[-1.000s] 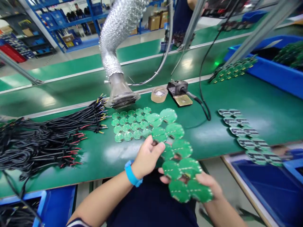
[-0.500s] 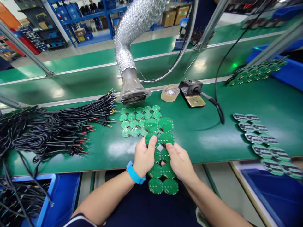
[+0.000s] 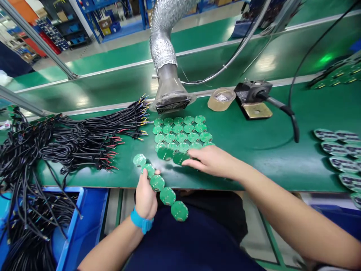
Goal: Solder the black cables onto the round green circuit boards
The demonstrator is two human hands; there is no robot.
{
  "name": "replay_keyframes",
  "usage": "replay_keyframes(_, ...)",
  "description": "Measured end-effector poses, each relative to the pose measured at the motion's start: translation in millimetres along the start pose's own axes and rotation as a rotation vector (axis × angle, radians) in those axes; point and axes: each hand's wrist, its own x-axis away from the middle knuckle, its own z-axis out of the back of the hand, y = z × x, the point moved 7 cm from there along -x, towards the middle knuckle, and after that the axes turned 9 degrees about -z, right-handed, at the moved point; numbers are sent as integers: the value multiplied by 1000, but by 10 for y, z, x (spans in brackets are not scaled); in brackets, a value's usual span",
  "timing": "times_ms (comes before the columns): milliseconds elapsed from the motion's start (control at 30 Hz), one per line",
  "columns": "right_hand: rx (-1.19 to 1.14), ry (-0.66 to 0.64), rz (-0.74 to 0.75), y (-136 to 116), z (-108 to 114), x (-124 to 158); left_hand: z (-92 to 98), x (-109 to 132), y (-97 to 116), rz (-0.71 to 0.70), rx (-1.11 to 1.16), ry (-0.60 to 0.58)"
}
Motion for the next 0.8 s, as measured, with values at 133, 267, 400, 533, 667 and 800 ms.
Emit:
replay_keyframes(133, 258, -3, 128, -83, 26, -102, 130, 156, 3, 231, 98, -51)
replay_keyframes(267, 511, 121, 168, 31, 61, 60, 135, 321, -110, 437, 114, -81)
replay_keyframes(400, 573, 74, 224, 292, -45, 375, 60, 378, -171, 509, 139, -134)
replay_keyframes(533, 528, 163, 241, 486, -110, 730, -9, 404, -116, 586, -16, -424)
replay_keyframes(667, 571, 309, 281, 541, -149, 930, 63, 80, 123, 99, -622, -671)
replay_keyframes(800, 533, 436, 205, 619, -82, 858, -28, -209, 370, -793, -1288, -635)
